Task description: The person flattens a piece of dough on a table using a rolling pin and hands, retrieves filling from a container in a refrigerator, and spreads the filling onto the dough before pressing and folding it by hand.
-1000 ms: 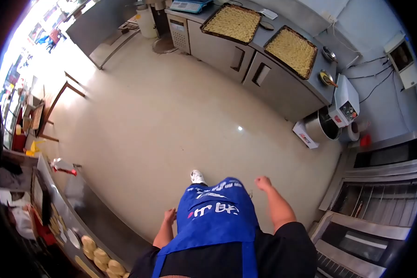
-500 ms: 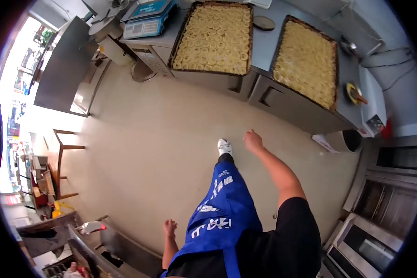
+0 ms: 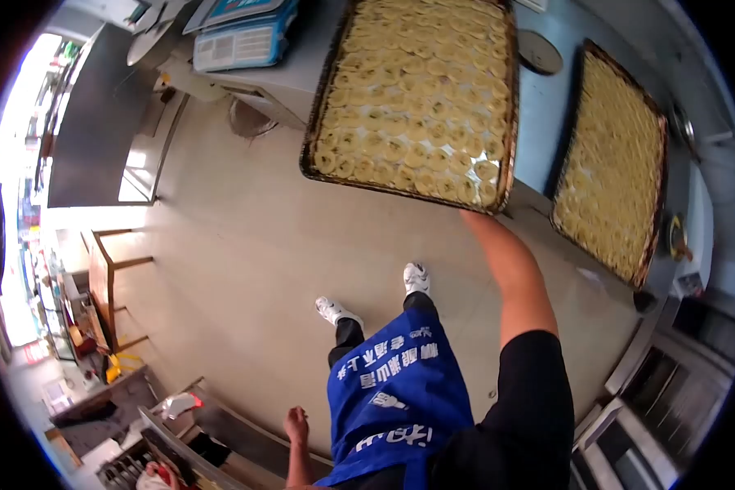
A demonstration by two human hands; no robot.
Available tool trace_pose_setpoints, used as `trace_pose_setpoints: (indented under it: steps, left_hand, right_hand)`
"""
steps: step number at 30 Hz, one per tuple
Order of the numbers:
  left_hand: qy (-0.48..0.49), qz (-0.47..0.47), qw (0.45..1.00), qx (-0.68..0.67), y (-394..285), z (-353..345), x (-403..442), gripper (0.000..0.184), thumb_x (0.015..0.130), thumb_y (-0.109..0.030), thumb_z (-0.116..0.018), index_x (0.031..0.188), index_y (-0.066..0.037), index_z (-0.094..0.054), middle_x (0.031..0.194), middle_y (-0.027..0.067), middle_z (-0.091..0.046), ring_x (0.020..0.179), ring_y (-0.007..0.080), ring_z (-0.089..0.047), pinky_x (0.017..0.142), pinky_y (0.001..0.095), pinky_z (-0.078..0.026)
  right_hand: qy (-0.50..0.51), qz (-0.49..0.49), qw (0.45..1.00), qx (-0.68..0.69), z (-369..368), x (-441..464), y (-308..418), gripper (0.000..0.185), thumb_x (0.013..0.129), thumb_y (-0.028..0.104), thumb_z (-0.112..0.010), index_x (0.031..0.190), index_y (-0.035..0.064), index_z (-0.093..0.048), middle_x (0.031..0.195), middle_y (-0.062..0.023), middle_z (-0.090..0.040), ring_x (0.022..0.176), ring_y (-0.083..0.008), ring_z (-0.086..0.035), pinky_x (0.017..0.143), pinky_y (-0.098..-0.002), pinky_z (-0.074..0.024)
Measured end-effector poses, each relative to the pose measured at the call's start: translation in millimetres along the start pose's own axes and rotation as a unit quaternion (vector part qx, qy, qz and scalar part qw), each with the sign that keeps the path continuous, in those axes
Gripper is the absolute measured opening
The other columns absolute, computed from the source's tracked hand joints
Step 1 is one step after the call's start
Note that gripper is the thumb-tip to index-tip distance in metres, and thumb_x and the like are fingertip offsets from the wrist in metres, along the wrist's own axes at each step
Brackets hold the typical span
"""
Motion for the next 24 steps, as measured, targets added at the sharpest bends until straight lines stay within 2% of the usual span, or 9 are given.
trace_pose_setpoints:
  steps: [3, 11, 12, 13, 14, 16, 19, 20, 24]
  left_hand:
    - [-0.011, -0.036, 0.996, -0.076, -12, -17, 45, 0.025, 0.111, -0.022, -0.067, 0.105, 0.001, -0.075, 0.089, 0.0117, -0.078, 0.081, 0.0158, -0.073, 0.075, 0.0335, -0.058]
    - [0.003, -0.154, 0.983, -0.102, -247, 4, 51, 0.021, 0.106, -0.017, -0.072, 0.121, -0.004, -0.078, 0.107, 0.0152, -0.082, 0.098, 0.0227, -0.08, 0.086, 0.0363, -0.061]
    - [-0.002, -0.156, 0.98, -0.122, -253, 0, 55, 0.021, 0.106, -0.016, -0.071, 0.122, -0.003, -0.078, 0.108, 0.0151, -0.082, 0.098, 0.0226, -0.08, 0.087, 0.036, -0.061]
    - [-0.002, -0.154, 0.978, -0.144, -256, -5, 54, 0.021, 0.106, -0.015, -0.071, 0.122, -0.003, -0.077, 0.108, 0.0149, -0.082, 0.098, 0.0226, -0.079, 0.088, 0.0358, -0.061]
    - [0.008, -0.147, 0.973, -0.178, -260, -14, 57, 0.021, 0.107, -0.014, -0.07, 0.123, -0.002, -0.077, 0.108, 0.015, -0.082, 0.098, 0.0225, -0.079, 0.088, 0.0355, -0.061]
    - [0.023, -0.158, 0.959, -0.235, -264, -43, 77, 0.02, 0.108, -0.012, -0.069, 0.122, 0.001, -0.076, 0.107, 0.0148, -0.081, 0.097, 0.0214, -0.078, 0.089, 0.0339, -0.06]
    - [0.113, -0.135, 0.947, -0.268, -285, -81, 114, 0.022, 0.108, -0.016, -0.069, 0.119, 0.001, -0.075, 0.11, 0.0202, -0.079, 0.102, 0.0331, -0.079, 0.086, 0.0379, -0.06]
    - [0.116, -0.152, 0.928, -0.321, -286, -99, 130, 0.027, 0.11, -0.02, -0.067, 0.127, 0.001, -0.073, 0.115, 0.021, -0.079, 0.108, 0.0329, -0.078, 0.086, 0.0381, -0.06]
    - [0.216, -0.094, 0.912, -0.335, -292, -108, 197, 0.055, 0.118, -0.039, -0.042, 0.14, 0.003, -0.068, 0.12, 0.0196, -0.08, 0.118, 0.0314, -0.074, 0.106, 0.0387, -0.053]
  right_hand:
    - [0.001, -0.013, 1.0, -0.005, -13, 7, 0, 0.029, 0.099, 0.013, -0.064, 0.125, 0.0003, -0.066, 0.121, -0.0228, -0.064, 0.113, -0.0395, -0.069, 0.095, -0.0514, -0.0607]
    - [0.015, -0.037, 0.997, -0.07, -17, 23, 25, 0.031, 0.1, 0.013, -0.061, 0.128, 0.0011, -0.066, 0.122, -0.0227, -0.066, 0.114, -0.0397, -0.068, 0.095, -0.051, -0.0603]
    - [0.076, -0.066, 0.988, -0.114, -15, 12, 36, 0.031, 0.101, 0.013, -0.061, 0.129, 0.0012, -0.066, 0.122, -0.0227, -0.066, 0.114, -0.0397, -0.068, 0.095, -0.0509, -0.0602]
    - [0.301, -0.178, 0.931, -0.107, -39, -27, 31, 0.034, 0.101, 0.014, -0.061, 0.132, 0.0017, -0.066, 0.125, -0.0226, -0.067, 0.116, -0.0393, -0.067, 0.095, -0.0488, -0.0603]
    - [0.205, -0.011, 0.906, -0.369, -40, -49, 73, 0.034, 0.1, 0.016, -0.061, 0.131, 0.0032, -0.067, 0.126, -0.0215, -0.066, 0.116, -0.0397, -0.068, 0.092, -0.0463, -0.0621]
    - [0.185, 0.053, 0.889, -0.415, -31, -97, 165, 0.043, 0.097, 0.02, -0.065, 0.135, -0.001, -0.062, 0.129, -0.0236, -0.058, 0.122, -0.0427, -0.064, 0.086, -0.0476, -0.0652]
    - [0.322, -0.084, 0.928, 0.168, 28, -135, 307, 0.071, 0.091, 0.017, -0.077, 0.153, -0.002, -0.047, 0.158, -0.0285, -0.039, 0.139, -0.0496, -0.054, 0.102, -0.0517, -0.0598]
    - [0.205, 0.054, 0.959, 0.185, 71, -136, 367, 0.072, 0.092, 0.016, -0.075, 0.155, -0.0024, -0.047, 0.151, -0.026, -0.047, 0.125, -0.0444, -0.064, 0.097, -0.0499, -0.0605]
    - [0.343, 0.3, 0.813, 0.362, 170, -188, 484, 0.042, 0.093, 0.014, -0.078, 0.133, 0.0015, -0.071, 0.145, -0.0201, -0.063, 0.11, -0.0337, -0.073, 0.093, -0.042, -0.0611]
Point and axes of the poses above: each hand's wrist, its own x-axis towards the middle knuckle, its own z-axis out of the back of the hand, y = z × x, the point moved 10 cm from there along x, towards the middle knuckle
